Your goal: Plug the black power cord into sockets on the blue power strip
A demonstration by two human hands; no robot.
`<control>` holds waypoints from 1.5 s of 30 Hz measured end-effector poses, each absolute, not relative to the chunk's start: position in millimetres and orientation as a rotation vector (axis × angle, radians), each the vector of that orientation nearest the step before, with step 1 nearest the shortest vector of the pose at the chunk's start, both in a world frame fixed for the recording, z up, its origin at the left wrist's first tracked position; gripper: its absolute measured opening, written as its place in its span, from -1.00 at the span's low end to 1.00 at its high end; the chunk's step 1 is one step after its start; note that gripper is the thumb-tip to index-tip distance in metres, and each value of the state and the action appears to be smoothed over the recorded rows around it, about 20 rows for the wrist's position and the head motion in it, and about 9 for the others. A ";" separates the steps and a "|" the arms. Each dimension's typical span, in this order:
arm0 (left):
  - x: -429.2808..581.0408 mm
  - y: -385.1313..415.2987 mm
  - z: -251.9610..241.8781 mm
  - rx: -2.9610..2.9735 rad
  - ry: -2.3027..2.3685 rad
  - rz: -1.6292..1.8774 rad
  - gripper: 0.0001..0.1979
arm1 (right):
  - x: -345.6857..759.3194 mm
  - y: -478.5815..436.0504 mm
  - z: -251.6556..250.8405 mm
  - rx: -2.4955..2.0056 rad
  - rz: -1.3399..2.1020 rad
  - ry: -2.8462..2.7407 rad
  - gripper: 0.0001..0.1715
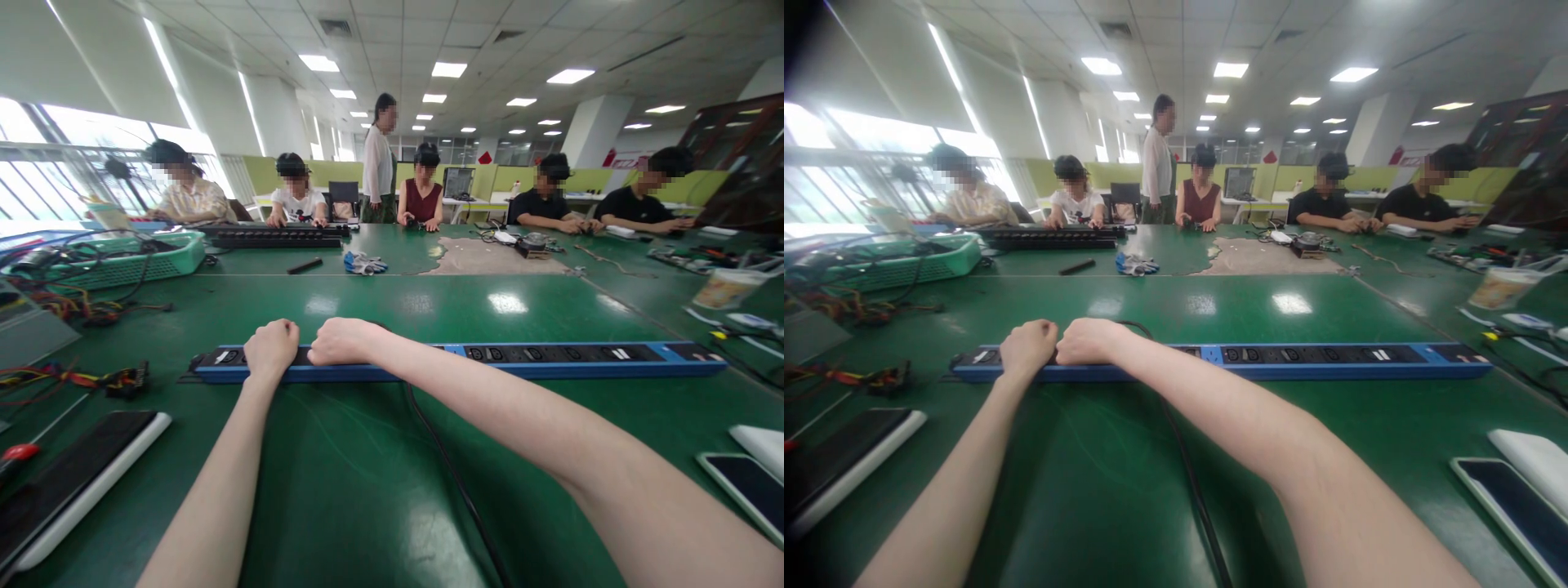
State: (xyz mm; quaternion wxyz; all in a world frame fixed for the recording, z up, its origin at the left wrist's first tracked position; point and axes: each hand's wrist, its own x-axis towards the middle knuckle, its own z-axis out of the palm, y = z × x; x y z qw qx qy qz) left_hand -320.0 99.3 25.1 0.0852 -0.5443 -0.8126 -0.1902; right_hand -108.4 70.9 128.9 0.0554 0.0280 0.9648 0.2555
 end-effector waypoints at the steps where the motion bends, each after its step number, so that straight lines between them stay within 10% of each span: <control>1: -319.8 99.2 25.4 -1.624 -2.426 -0.567 -0.54 | -108.2 71.6 129.4 0.089 0.778 2.925 -0.76; 28: -318.4 92.2 31.1 -1.678 -2.403 -0.494 -0.54 | -80.8 44.8 203.1 0.228 0.881 2.974 -0.72; 36: -318.8 97.9 29.6 -1.663 -2.429 -0.503 -0.52 | 26.5 38.6 248.0 0.891 0.278 3.320 -0.80; 45: -216.0 85.3 48.4 -1.933 -2.149 -0.587 -0.59 | 74.1 32.3 167.0 1.566 -0.559 3.289 -0.69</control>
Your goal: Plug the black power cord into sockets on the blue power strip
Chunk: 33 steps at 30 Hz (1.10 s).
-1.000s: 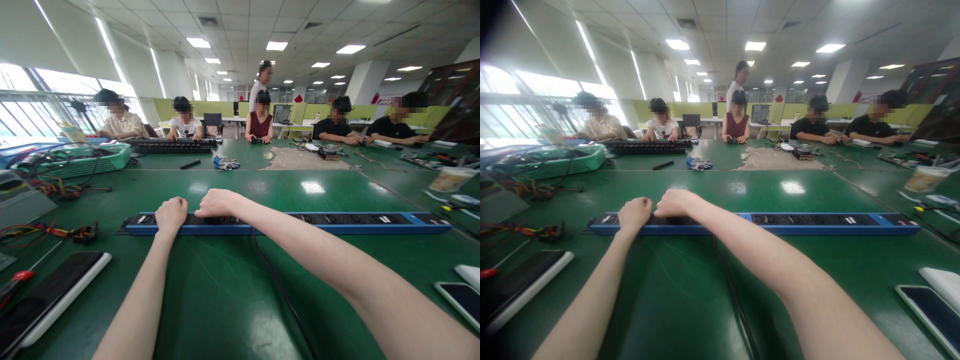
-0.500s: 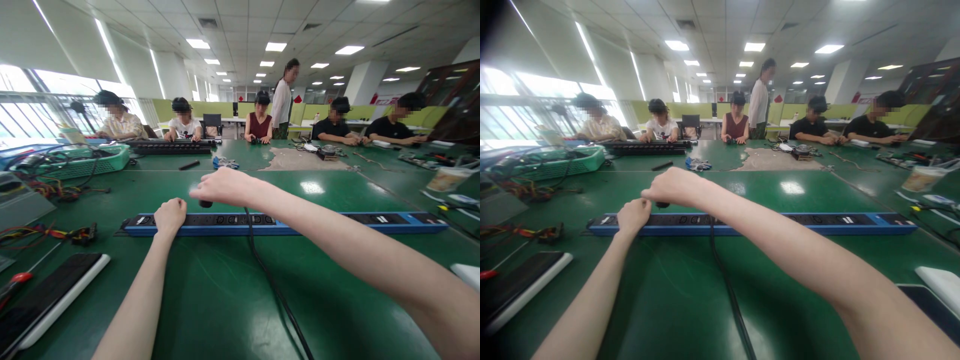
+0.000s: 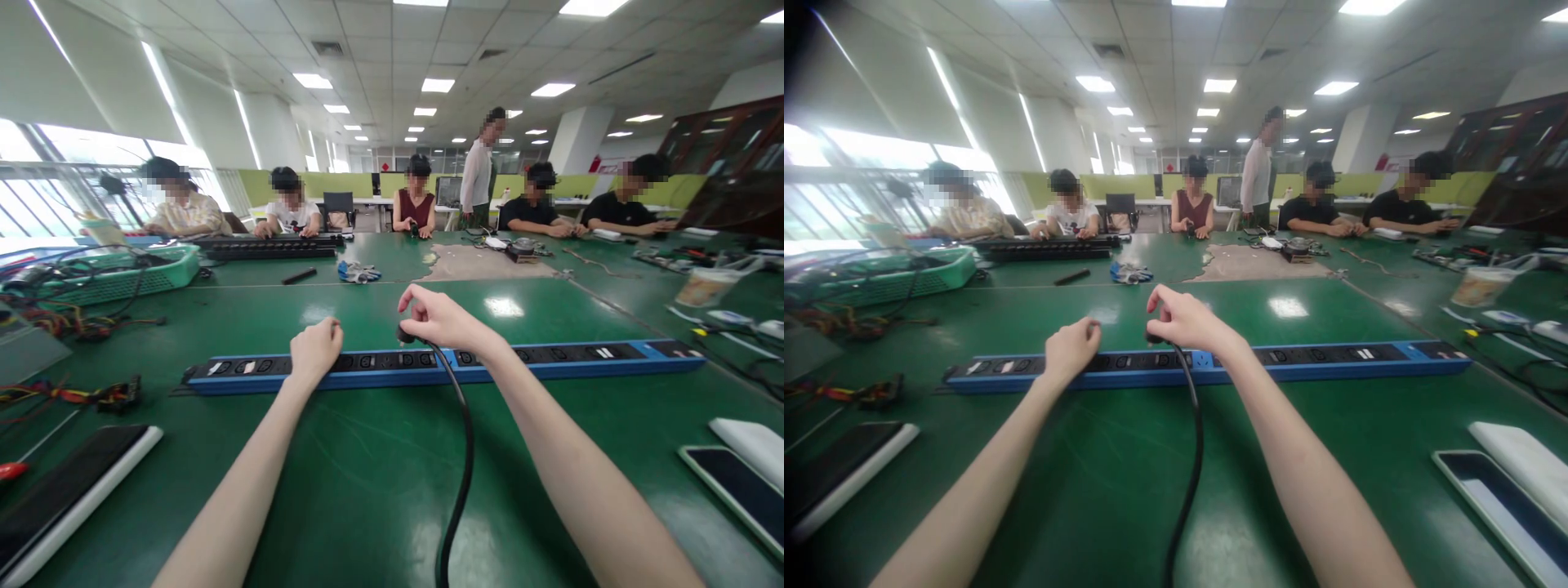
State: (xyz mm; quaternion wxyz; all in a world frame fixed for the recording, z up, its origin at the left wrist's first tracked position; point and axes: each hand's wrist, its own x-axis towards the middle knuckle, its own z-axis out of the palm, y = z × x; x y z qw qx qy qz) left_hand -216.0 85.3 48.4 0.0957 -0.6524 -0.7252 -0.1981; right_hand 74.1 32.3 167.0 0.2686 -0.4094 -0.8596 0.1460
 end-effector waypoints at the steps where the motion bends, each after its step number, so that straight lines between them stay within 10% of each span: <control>1: -199.2 81.7 47.6 -2.008 -2.088 -0.611 -0.60 | 70.6 33.8 155.0 -1.147 0.433 -2.271 -0.71; 12: -158.3 71.0 36.8 -2.208 -2.073 -0.580 -0.67 | 25.3 58.0 74.3 -1.550 0.375 -2.021 -0.78; 33: -155.0 70.0 38.7 -2.241 -2.107 -0.534 -0.61 | -0.1 23.6 67.5 -1.666 0.092 -2.195 -0.64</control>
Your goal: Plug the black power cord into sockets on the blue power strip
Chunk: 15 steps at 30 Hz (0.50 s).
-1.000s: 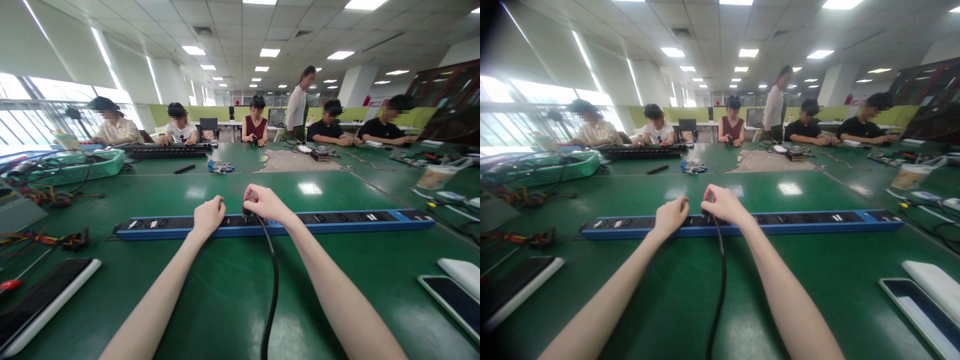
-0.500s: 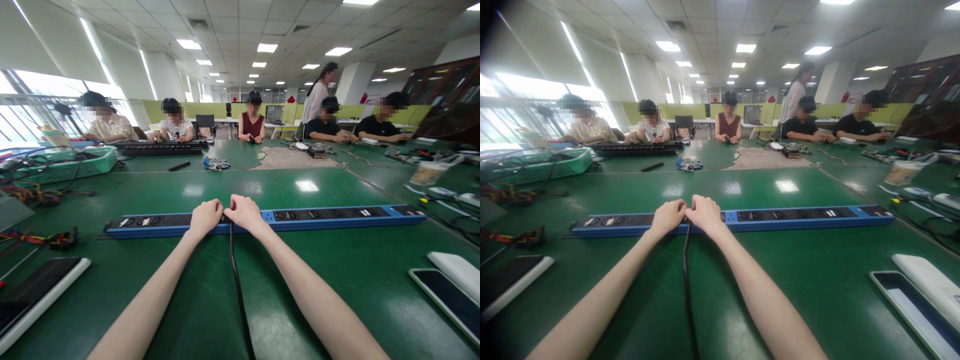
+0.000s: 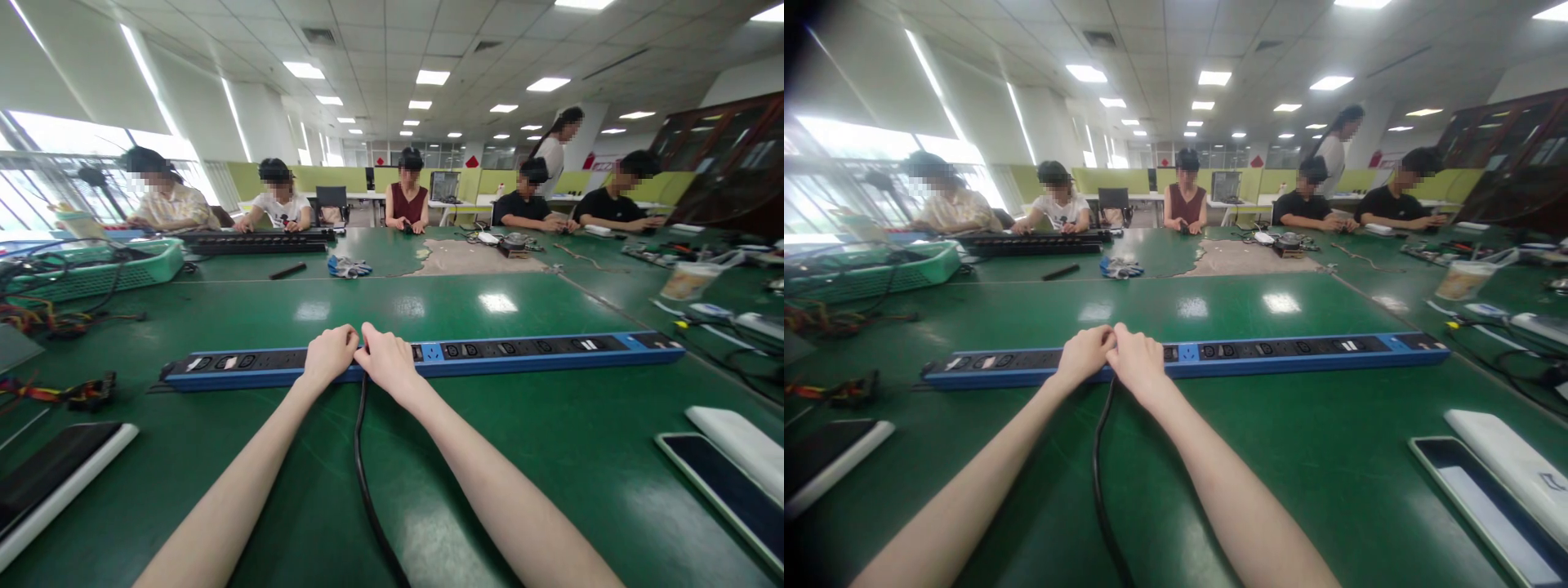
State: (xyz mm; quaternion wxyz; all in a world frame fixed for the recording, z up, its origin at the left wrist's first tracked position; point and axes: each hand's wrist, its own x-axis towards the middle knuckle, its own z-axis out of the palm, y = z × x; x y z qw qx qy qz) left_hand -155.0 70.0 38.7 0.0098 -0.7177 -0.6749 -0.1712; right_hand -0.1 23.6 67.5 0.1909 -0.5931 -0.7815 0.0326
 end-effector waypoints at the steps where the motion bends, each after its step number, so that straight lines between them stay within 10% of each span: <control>1: -154.9 70.1 38.9 -2.241 -2.110 -0.530 -0.62 | 0.2 25.2 67.5 -1.658 0.097 -2.205 -0.65; 15: -154.8 73.9 39.1 -2.236 -2.129 -0.485 -0.62 | 3.1 24.5 73.2 -1.693 0.184 -2.230 -0.66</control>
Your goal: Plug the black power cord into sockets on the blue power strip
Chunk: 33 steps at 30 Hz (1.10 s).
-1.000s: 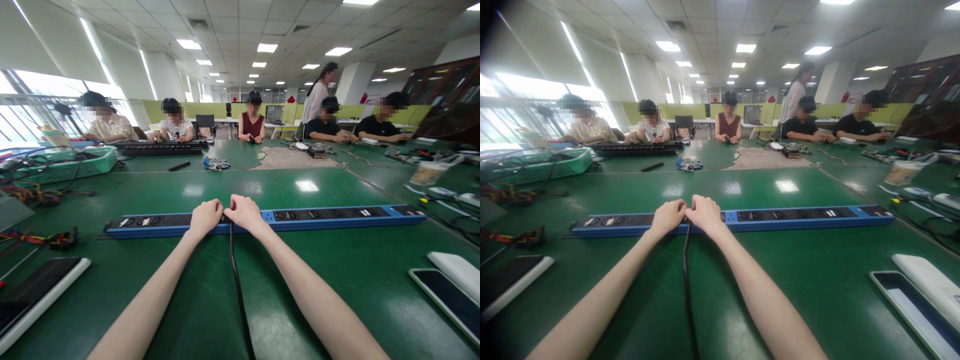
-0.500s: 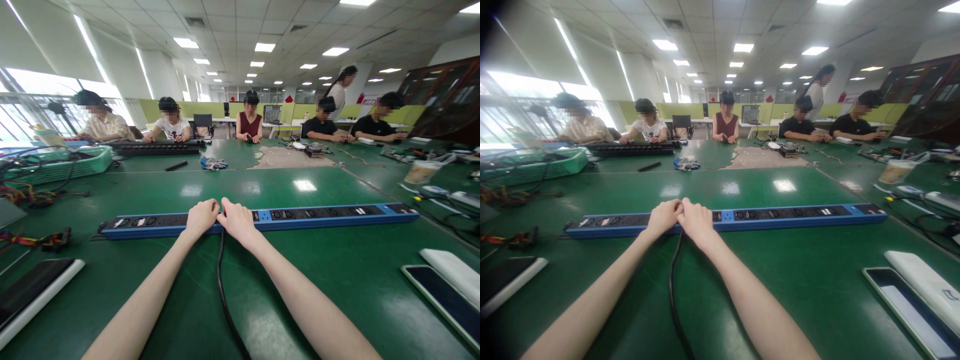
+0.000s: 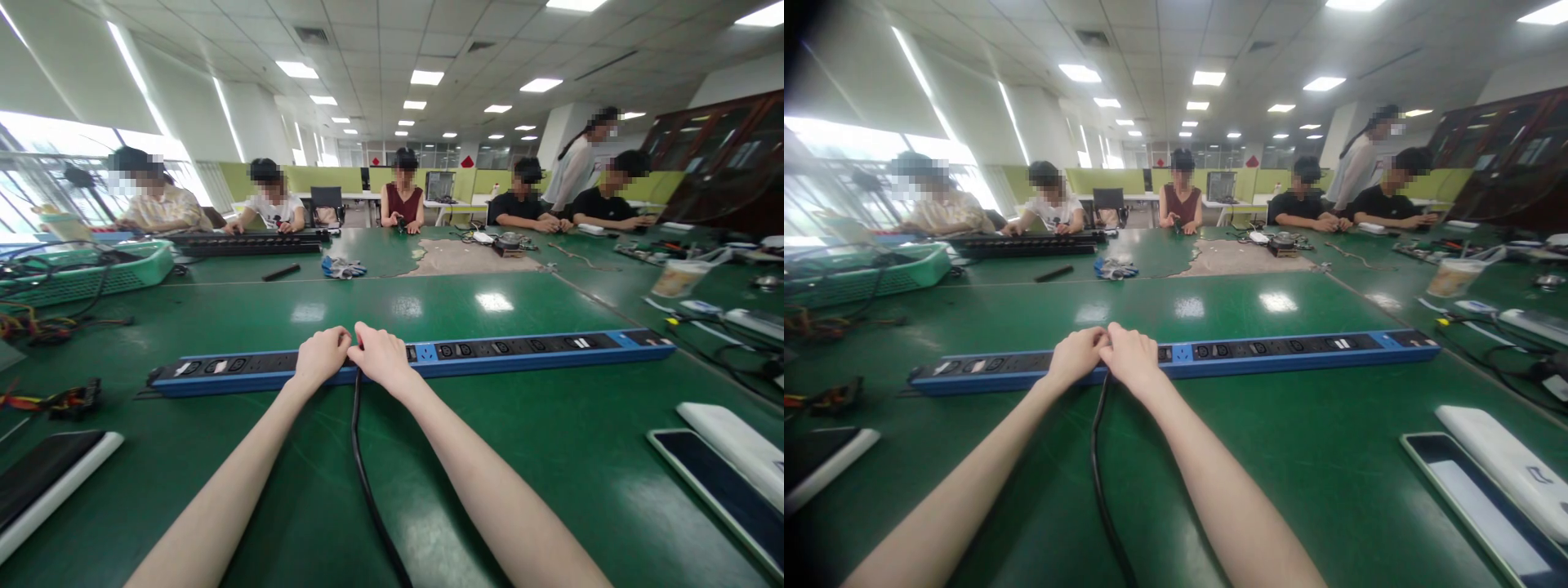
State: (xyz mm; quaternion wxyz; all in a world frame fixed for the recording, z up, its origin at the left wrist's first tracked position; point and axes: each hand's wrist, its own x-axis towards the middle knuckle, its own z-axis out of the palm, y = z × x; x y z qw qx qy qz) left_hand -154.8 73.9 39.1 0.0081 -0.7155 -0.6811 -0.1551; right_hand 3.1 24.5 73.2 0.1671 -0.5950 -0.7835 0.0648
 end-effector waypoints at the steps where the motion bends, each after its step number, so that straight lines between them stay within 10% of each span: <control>1: -154.9 74.4 38.8 -2.233 -2.130 -0.483 -0.63 | 3.4 24.8 73.8 -1.701 0.196 -2.230 -0.67; 33: -153.5 78.2 35.5 -2.183 -2.124 -0.491 -0.61 | 7.3 35.4 62.3 -1.615 0.210 -2.145 -0.73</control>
